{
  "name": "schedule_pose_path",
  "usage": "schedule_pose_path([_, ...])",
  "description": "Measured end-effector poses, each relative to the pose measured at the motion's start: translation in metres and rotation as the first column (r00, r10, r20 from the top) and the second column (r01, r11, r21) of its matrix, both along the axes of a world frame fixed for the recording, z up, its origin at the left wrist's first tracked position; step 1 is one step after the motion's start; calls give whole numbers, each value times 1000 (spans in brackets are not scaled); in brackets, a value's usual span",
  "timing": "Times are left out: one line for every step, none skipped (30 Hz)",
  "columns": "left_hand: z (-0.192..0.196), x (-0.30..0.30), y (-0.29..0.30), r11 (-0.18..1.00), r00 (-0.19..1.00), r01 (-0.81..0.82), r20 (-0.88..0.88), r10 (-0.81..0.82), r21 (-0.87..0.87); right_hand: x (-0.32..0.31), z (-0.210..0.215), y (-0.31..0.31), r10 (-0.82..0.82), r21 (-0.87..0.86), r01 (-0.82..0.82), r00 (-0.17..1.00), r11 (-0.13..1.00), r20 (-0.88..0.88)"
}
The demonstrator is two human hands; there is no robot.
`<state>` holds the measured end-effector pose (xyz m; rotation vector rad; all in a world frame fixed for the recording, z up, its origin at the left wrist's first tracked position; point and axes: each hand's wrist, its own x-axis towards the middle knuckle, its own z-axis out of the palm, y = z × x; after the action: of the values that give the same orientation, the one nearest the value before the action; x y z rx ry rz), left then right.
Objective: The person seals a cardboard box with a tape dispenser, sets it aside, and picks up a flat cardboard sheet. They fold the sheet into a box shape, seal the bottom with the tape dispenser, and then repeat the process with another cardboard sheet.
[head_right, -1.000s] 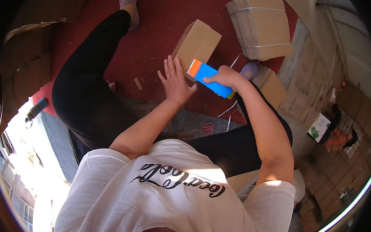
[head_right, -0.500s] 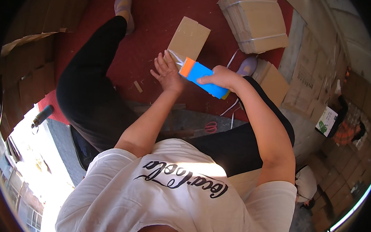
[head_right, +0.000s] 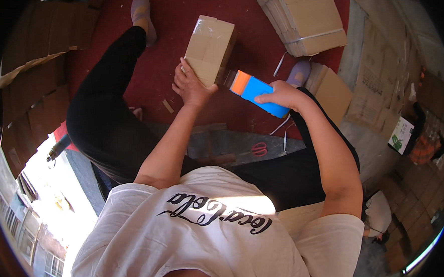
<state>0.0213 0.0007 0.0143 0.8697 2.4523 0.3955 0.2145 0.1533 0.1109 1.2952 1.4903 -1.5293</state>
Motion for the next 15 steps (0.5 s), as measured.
schedule_pose_path([0, -3, 0, 1000, 1000, 0, 8, 0, 1, 5, -1, 0, 0, 20, -1, 1000, 1000, 20])
schedule_pose_path([0, -5, 0, 1000, 1000, 4, 2, -4, -2, 9, -2, 0, -6, 18, 6, 1000, 1000, 17])
schedule_pose_path([0, -6, -1, 1000, 1000, 20, -5, -20, -7, 12, -5, 0, -14, 16, 13, 1000, 1000, 14])
schedule_pose_path([0, -7, -1, 999, 999, 35, -12, -36, -13, 14, -9, 0, 15, 35, -14, 1000, 999, -24])
schedule_pose_path([0, -9, -1, 999, 999, 43, -15, -43, -16, 18, -15, 1, 44, 55, -41, 997, 998, -62])
schedule_pose_path([-3, -15, -1, 999, 1000, 31, 3, -31, -5, 23, -22, 2, 38, 52, -34, 997, 998, -70])
schedule_pose_path([-4, -19, -2, 1000, 999, 22, 25, -23, 6, 32, -27, 4, 46, 80, -42, 997, 996, -61])
schedule_pose_path([-5, -22, -4, 999, 999, 33, 22, -33, 3, 38, -34, 5, 54, 109, -49, 997, 993, -51])
schedule_pose_path([-5, -25, -3, 1000, 999, 20, 45, -20, 10, 41, -39, 6, 45, 109, -39, 998, 993, -53])
schedule_pose_path([-5, -26, -2, 1000, 998, 7, 68, -8, 17, 44, -44, 7, 111, 151, -106, 994, 983, -22])
schedule_pose_path([-5, -27, -1, 1000, 998, 17, 66, -18, 17, 46, -49, 9, 175, 192, -174, 984, 966, 12])
schedule_pose_path([-3, -27, -3, 1000, 998, 18, 56, -17, -9, 41, -55, 10, 170, 189, -168, 985, 967, 6])
schedule_pose_path([-2, -27, -3, 999, 999, 23, 48, -21, -31, 32, -60, 10, 174, 155, -177, 984, 972, 28])
schedule_pose_path([-2, -27, -2, 999, 999, 32, 45, -31, -32, 21, -65, 10, 179, 121, -184, 983, 975, 48])
schedule_pose_path([-2, -26, -3, 999, 999, 41, 36, -40, -24, 14, -75, 10, 169, 119, -174, 985, 978, 45])
